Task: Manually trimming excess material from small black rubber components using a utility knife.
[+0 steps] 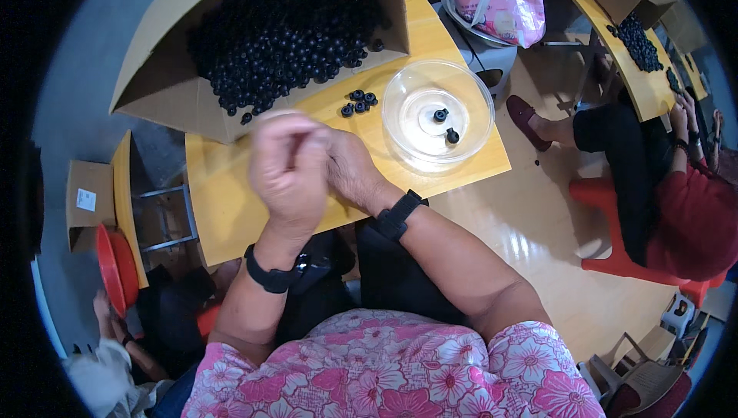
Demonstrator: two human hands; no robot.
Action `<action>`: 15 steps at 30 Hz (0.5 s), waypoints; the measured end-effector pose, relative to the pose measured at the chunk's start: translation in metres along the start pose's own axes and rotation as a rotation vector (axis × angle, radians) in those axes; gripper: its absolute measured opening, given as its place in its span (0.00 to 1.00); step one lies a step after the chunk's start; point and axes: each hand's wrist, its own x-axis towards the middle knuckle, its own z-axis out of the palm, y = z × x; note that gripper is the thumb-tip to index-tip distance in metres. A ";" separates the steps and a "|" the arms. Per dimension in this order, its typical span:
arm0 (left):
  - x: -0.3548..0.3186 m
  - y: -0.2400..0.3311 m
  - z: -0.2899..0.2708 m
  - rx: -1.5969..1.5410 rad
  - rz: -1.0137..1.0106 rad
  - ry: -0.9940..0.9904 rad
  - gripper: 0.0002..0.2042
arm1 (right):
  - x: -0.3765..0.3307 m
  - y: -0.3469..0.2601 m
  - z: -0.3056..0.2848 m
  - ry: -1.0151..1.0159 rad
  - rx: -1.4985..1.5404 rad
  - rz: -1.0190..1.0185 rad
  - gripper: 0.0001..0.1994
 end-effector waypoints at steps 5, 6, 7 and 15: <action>-0.010 -0.045 -0.038 -0.315 -0.380 0.254 0.06 | -0.010 -0.033 -0.007 0.171 -0.037 0.213 0.10; -0.009 -0.055 -0.040 -0.178 -0.475 0.141 0.05 | -0.012 -0.027 -0.012 0.187 0.103 0.210 0.11; -0.007 -0.065 -0.040 -0.038 -0.567 0.032 0.05 | -0.012 -0.028 -0.013 0.186 0.101 0.209 0.11; 0.010 -0.075 -0.007 0.271 -0.419 -0.435 0.18 | -0.014 -0.030 -0.010 0.190 0.062 0.144 0.10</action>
